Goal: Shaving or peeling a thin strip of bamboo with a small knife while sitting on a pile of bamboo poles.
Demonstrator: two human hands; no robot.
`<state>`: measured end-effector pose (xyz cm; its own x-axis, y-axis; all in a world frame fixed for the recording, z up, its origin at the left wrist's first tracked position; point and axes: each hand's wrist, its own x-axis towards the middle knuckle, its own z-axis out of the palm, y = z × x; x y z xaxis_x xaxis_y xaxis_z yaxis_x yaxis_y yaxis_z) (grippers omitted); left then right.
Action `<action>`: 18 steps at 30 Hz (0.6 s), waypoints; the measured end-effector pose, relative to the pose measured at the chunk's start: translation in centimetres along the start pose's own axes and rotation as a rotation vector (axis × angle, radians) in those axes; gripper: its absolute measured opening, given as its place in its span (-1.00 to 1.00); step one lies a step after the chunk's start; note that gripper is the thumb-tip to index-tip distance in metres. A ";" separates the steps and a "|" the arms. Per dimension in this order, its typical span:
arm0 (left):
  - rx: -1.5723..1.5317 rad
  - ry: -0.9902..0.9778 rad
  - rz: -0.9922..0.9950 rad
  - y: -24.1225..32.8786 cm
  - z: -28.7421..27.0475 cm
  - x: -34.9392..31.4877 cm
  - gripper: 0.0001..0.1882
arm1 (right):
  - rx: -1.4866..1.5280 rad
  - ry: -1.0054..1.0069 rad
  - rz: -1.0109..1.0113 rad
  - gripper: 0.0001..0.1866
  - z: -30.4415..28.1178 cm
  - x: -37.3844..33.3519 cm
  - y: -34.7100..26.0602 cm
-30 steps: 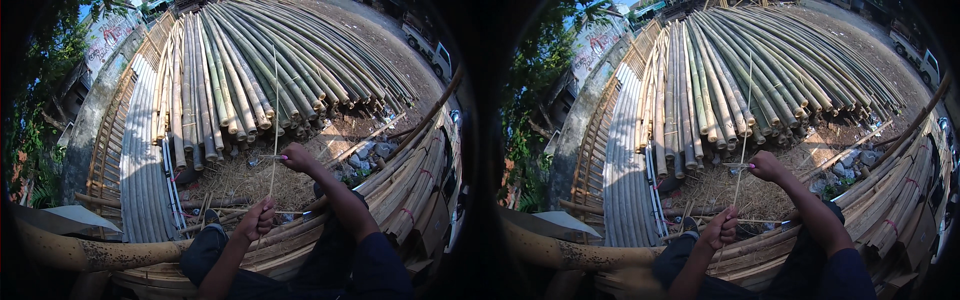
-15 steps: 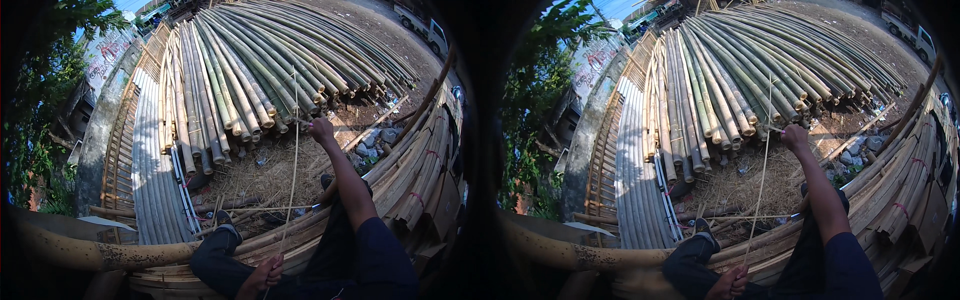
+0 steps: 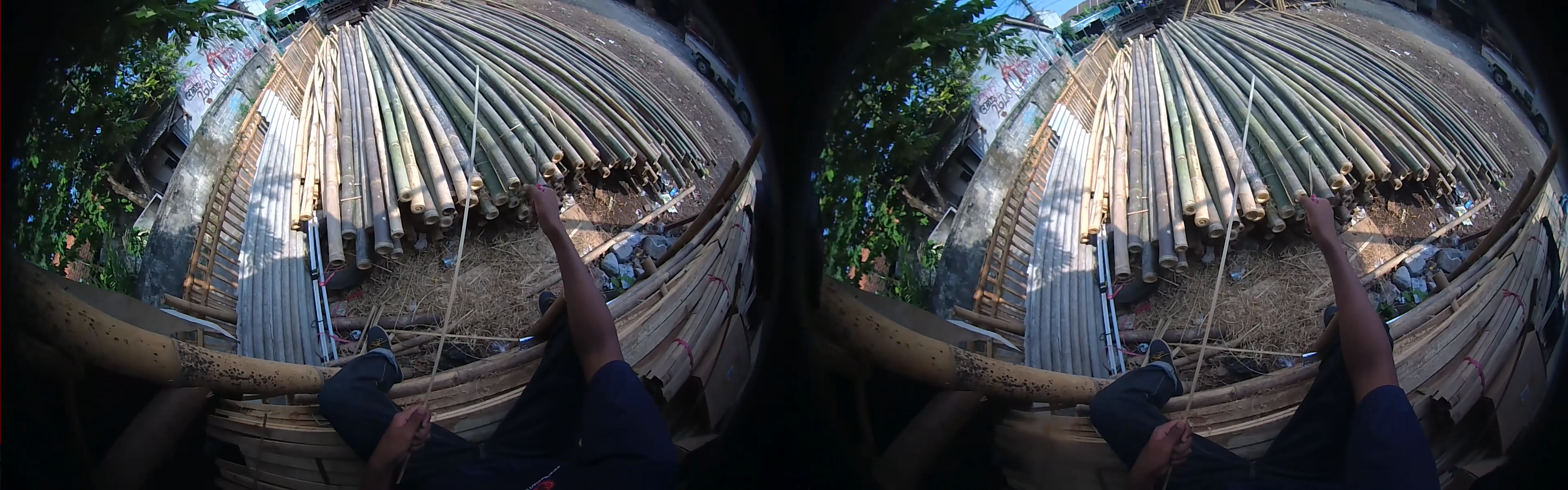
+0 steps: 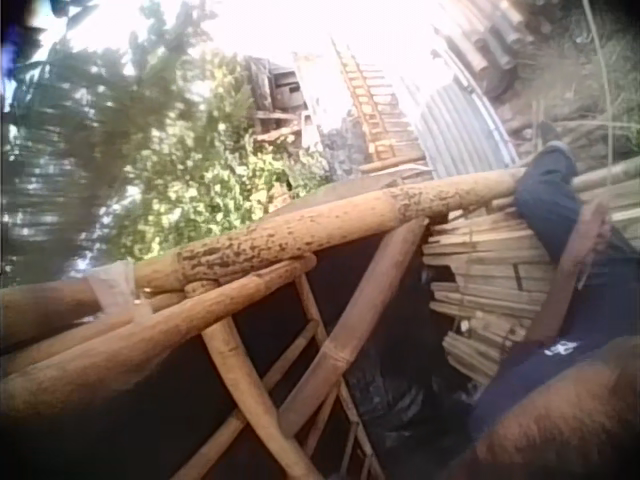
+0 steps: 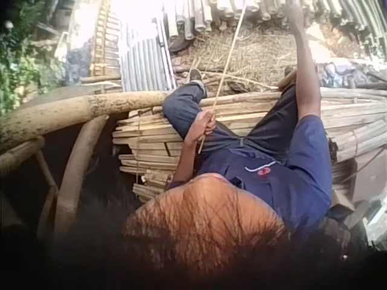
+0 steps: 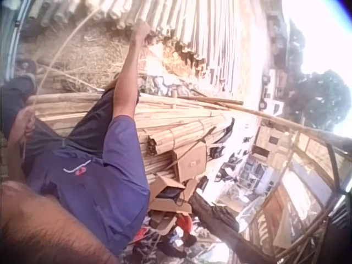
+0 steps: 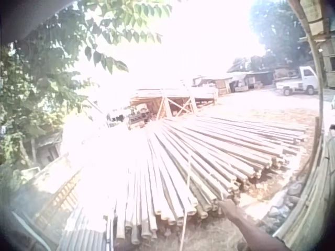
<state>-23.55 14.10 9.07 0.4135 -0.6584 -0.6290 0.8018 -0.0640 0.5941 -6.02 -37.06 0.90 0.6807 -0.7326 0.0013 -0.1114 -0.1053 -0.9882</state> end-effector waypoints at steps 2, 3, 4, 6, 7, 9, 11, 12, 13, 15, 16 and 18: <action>0.108 0.072 0.136 2.4 0.3 3.8 -0.70 | 0.182 -0.264 0.048 -0.62 3.8 -4.8 -4.6; 0.165 0.085 0.189 4.0 0.6 5.9 -0.71 | 0.188 -0.378 0.079 -0.63 5.3 -6.6 -5.8; 0.144 0.058 0.222 5.3 0.7 7.9 -0.71 | 0.259 -0.503 0.132 -0.62 6.7 -8.8 -7.2; 0.102 0.000 0.252 8.1 1.4 11.4 -0.71 | 0.352 -0.671 0.185 -0.63 9.3 -12.4 -8.5; 0.077 -0.028 0.251 9.4 1.9 12.9 -0.71 | 0.336 -0.643 0.146 -0.67 10.2 -14.0 -9.0; 0.061 -0.064 0.266 11.1 2.4 16.2 -0.70 | 0.382 -0.654 0.119 -0.71 11.1 -14.9 -8.5; -0.022 -0.148 0.236 12.0 2.8 18.1 -0.68 | 0.400 -0.649 0.095 -0.73 11.2 -14.0 -7.6; -0.020 -0.158 0.224 12.2 2.8 18.6 -0.68 | 0.430 -0.642 0.093 -0.74 11.0 -13.4 -7.3; -0.148 -0.269 0.131 12.1 2.8 19.1 -0.67 | 0.458 -0.635 0.092 -0.75 10.8 -12.9 -6.9; -0.294 -0.430 -0.001 11.5 1.5 19.5 -0.69 | 0.468 -0.579 0.091 -0.75 10.7 -11.5 -7.0; -0.308 -0.431 -0.010 10.8 1.3 19.8 -0.69 | 0.476 -0.570 0.084 -0.75 10.4 -10.8 -6.9; -0.404 -0.430 0.049 9.7 0.6 20.3 -0.70 | 0.357 -0.541 0.035 -0.70 9.6 -9.3 -6.9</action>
<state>-7.63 -0.32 2.30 0.3096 -0.9037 -0.2957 0.9218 0.2090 0.3264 -4.66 -23.02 6.18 0.9601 -0.2793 -0.0167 0.0444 0.2110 -0.9765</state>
